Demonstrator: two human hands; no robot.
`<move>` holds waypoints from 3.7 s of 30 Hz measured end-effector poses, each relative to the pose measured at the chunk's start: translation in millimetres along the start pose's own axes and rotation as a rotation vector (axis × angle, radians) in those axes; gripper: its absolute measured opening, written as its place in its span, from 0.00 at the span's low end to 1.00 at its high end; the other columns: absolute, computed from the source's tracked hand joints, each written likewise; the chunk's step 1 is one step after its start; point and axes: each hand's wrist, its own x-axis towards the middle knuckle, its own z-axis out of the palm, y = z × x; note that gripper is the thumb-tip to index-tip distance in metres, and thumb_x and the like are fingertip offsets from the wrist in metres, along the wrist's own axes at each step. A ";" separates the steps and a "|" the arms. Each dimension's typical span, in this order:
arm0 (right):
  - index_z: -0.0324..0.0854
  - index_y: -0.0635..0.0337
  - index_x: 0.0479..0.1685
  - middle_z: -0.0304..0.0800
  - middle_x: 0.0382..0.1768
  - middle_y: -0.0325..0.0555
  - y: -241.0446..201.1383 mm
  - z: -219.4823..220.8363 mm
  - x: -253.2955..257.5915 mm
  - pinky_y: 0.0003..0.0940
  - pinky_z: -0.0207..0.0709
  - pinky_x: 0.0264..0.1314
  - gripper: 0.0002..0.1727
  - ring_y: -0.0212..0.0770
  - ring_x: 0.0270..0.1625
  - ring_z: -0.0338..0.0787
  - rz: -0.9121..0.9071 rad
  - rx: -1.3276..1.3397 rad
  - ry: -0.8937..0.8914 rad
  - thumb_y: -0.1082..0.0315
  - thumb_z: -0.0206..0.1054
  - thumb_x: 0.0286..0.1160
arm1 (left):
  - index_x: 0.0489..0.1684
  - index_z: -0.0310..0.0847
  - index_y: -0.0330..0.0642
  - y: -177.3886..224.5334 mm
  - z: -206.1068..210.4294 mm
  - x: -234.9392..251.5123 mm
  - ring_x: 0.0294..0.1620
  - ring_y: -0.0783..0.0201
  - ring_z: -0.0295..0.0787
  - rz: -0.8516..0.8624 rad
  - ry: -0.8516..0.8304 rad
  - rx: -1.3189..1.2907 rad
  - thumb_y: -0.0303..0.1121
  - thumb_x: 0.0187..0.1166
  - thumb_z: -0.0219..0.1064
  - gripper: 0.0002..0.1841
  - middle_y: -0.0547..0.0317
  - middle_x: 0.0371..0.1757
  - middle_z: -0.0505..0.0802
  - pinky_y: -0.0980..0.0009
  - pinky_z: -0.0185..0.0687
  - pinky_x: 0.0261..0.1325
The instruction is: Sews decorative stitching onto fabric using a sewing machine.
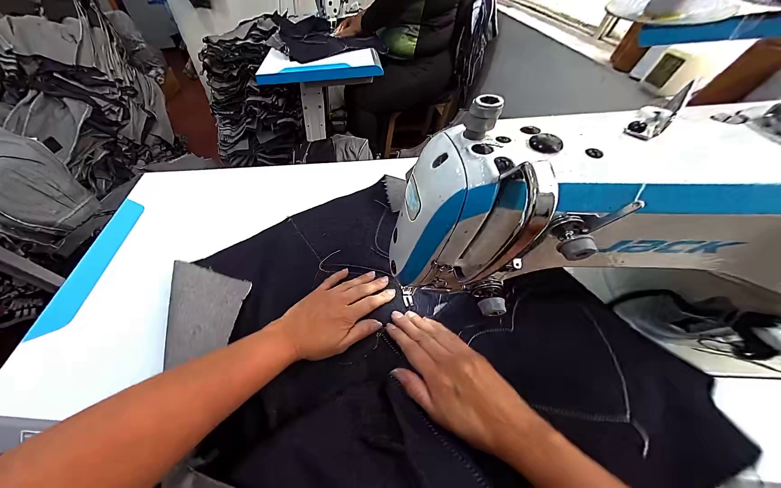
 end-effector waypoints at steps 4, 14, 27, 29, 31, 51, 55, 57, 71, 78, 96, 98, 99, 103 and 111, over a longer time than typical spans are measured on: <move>0.86 0.54 0.69 0.87 0.74 0.40 67.9 -25.0 3.2 0.44 0.74 0.82 0.28 0.41 0.80 0.81 -0.274 0.075 -0.064 0.52 0.43 0.92 | 0.90 0.62 0.43 59.4 12.4 -3.9 0.95 0.48 0.53 -0.387 0.019 0.051 0.53 0.92 0.43 0.33 0.49 0.92 0.65 0.35 0.44 0.90; 0.83 0.71 0.69 0.84 0.74 0.61 -78.7 13.0 6.2 0.57 0.69 0.82 0.38 0.59 0.78 0.82 0.312 -0.150 0.096 0.42 0.51 0.85 | 0.78 0.78 0.43 -15.9 -24.2 9.4 0.86 0.52 0.70 0.363 -0.120 0.151 0.46 0.89 0.52 0.25 0.53 0.79 0.83 0.47 0.58 0.88; 0.88 0.48 0.68 0.88 0.72 0.32 78.1 -23.5 -12.1 0.48 0.72 0.82 0.26 0.38 0.79 0.81 -0.248 0.122 -0.031 0.66 0.50 0.77 | 0.91 0.57 0.34 80.7 12.7 0.6 0.97 0.50 0.46 -0.361 -0.070 -0.004 0.59 0.91 0.42 0.39 0.45 0.94 0.60 0.43 0.38 0.94; 0.90 0.48 0.63 0.90 0.69 0.32 105.1 -25.4 0.9 0.44 0.72 0.83 0.24 0.37 0.78 0.83 -0.324 0.157 -0.050 0.69 0.51 0.76 | 0.92 0.51 0.30 100.7 13.5 11.1 0.98 0.46 0.38 -0.494 -0.110 -0.029 0.60 0.91 0.42 0.42 0.40 0.95 0.54 0.40 0.30 0.94; 0.93 0.47 0.56 0.94 0.63 0.34 109.2 -29.1 10.0 0.42 0.76 0.79 0.23 0.40 0.72 0.88 -0.329 0.117 -0.028 0.69 0.53 0.74 | 0.93 0.47 0.28 113.0 14.1 17.7 0.98 0.43 0.35 -0.559 -0.137 -0.024 0.60 0.91 0.40 0.44 0.35 0.95 0.50 0.39 0.28 0.94; 0.91 0.53 0.55 0.91 0.68 0.35 33.9 -8.6 -17.1 0.46 0.74 0.80 0.24 0.43 0.78 0.84 0.147 0.108 0.158 0.57 0.48 0.80 | 0.89 0.57 0.28 105.3 27.2 30.7 0.96 0.41 0.46 -0.583 -0.010 0.146 0.61 0.88 0.45 0.44 0.35 0.93 0.59 0.39 0.37 0.92; 0.91 0.53 0.55 0.91 0.67 0.36 34.7 -7.9 -14.6 0.46 0.74 0.80 0.24 0.43 0.77 0.84 0.161 0.103 0.162 0.58 0.49 0.79 | 0.89 0.57 0.28 102.7 27.5 33.1 0.96 0.41 0.46 -0.583 -0.011 0.174 0.60 0.88 0.45 0.43 0.36 0.93 0.59 0.38 0.37 0.92; 0.91 0.53 0.55 0.92 0.67 0.35 34.4 -8.5 -14.4 0.46 0.74 0.80 0.24 0.43 0.77 0.84 0.166 0.100 0.164 0.58 0.49 0.79 | 0.88 0.59 0.28 101.9 29.4 33.0 0.95 0.40 0.48 -0.572 0.019 0.188 0.60 0.87 0.45 0.43 0.36 0.92 0.61 0.38 0.40 0.91; 0.81 0.55 0.74 0.82 0.77 0.46 60.3 -34.9 -35.1 0.57 0.80 0.66 0.37 0.49 0.74 0.86 0.050 0.020 -0.033 0.36 0.45 0.87 | 0.90 0.60 0.34 -4.9 -7.3 7.7 0.93 0.50 0.58 0.109 -0.101 0.101 0.59 0.89 0.44 0.40 0.46 0.90 0.70 0.36 0.42 0.91; 0.88 0.72 0.46 0.94 0.52 0.64 -36.7 -31.6 -44.9 0.50 0.85 0.36 0.51 0.59 0.46 0.96 0.165 -0.296 0.059 0.27 0.37 0.81 | 0.94 0.50 0.38 75.8 -0.9 23.5 0.98 0.46 0.30 -0.591 -0.109 -0.153 0.66 0.89 0.37 0.44 0.49 0.97 0.53 0.32 0.13 0.90; 0.91 0.63 0.53 0.94 0.54 0.56 -65.0 11.3 0.5 0.50 0.82 0.50 0.31 0.53 0.47 0.95 0.277 -0.347 0.206 0.45 0.51 0.86 | 0.85 0.68 0.34 -34.6 -12.7 38.4 0.93 0.42 0.56 0.251 -0.154 0.004 0.68 0.82 0.47 0.46 0.43 0.86 0.74 0.26 0.34 0.88; 0.89 0.63 0.58 0.91 0.61 0.58 -61.4 8.8 2.5 0.50 0.82 0.48 0.32 0.54 0.47 0.94 0.284 -0.318 0.197 0.44 0.52 0.85 | 0.85 0.68 0.33 -35.3 -14.8 39.7 0.93 0.41 0.56 0.265 -0.169 0.014 0.67 0.83 0.47 0.45 0.42 0.86 0.75 0.27 0.34 0.88; 0.88 0.62 0.61 0.89 0.65 0.56 -58.0 7.0 1.0 0.49 0.82 0.48 0.33 0.53 0.48 0.94 0.273 -0.310 0.178 0.43 0.50 0.86 | 0.85 0.68 0.34 -33.0 -15.0 38.9 0.93 0.42 0.56 0.253 -0.167 0.020 0.67 0.83 0.47 0.45 0.43 0.86 0.75 0.27 0.34 0.88; 0.90 0.55 0.62 0.93 0.64 0.42 -40.9 1.6 -10.0 0.46 0.78 0.52 0.32 0.47 0.55 0.93 0.194 -0.312 0.122 0.44 0.45 0.89 | 0.87 0.65 0.36 -17.2 -12.4 30.4 0.94 0.44 0.53 0.136 -0.140 0.026 0.67 0.83 0.49 0.45 0.47 0.88 0.73 0.27 0.33 0.88; 0.91 0.53 0.61 0.95 0.61 0.40 -35.5 2.9 -12.3 0.44 0.74 0.53 0.28 0.45 0.54 0.92 0.171 -0.299 0.159 0.48 0.47 0.89 | 0.87 0.66 0.36 -12.6 -9.3 27.6 0.94 0.43 0.54 0.087 -0.116 0.028 0.66 0.82 0.51 0.45 0.48 0.89 0.72 0.28 0.33 0.89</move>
